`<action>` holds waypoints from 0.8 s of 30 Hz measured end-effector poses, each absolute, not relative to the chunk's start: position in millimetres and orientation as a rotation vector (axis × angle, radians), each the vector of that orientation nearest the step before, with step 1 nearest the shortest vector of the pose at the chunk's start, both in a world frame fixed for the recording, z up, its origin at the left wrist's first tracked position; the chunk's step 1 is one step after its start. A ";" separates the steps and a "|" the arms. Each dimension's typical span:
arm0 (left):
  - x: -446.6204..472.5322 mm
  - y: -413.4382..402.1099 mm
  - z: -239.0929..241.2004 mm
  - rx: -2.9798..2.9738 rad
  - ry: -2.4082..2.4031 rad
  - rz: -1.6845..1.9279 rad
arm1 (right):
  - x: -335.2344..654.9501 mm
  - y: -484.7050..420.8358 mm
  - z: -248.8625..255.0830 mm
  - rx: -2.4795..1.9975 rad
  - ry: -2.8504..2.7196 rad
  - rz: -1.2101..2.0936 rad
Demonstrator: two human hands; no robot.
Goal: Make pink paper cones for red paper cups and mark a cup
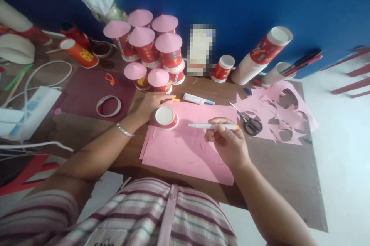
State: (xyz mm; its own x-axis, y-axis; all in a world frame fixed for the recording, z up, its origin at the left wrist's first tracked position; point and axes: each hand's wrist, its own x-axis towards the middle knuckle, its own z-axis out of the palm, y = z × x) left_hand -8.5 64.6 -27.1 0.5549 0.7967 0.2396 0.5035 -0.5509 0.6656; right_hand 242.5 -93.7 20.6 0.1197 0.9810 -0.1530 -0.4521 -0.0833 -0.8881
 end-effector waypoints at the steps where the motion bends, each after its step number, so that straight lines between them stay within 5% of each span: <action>1: -8.9 65.5 -27.6 2.257 1.048 0.726 | 241.9 -93.1 20.4 -1.021 -0.699 1.367; 12: -51.6 1.8 17.4 2.331 1.171 0.983 | 241.0 -87.6 16.1 -1.114 -0.748 1.345; 24: -35.8 -1.2 22.2 2.404 0.834 0.732 | 244.0 -86.3 1.4 -1.147 -0.742 1.330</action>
State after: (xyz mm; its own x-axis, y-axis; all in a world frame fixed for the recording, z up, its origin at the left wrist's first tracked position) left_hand -35.8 -1.2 22.2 0.6699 0.6687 0.3226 0.4068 -0.6941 0.5939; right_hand 244.0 -86.3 1.4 0.1511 0.9700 -0.1903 -0.3474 -0.1282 -0.9289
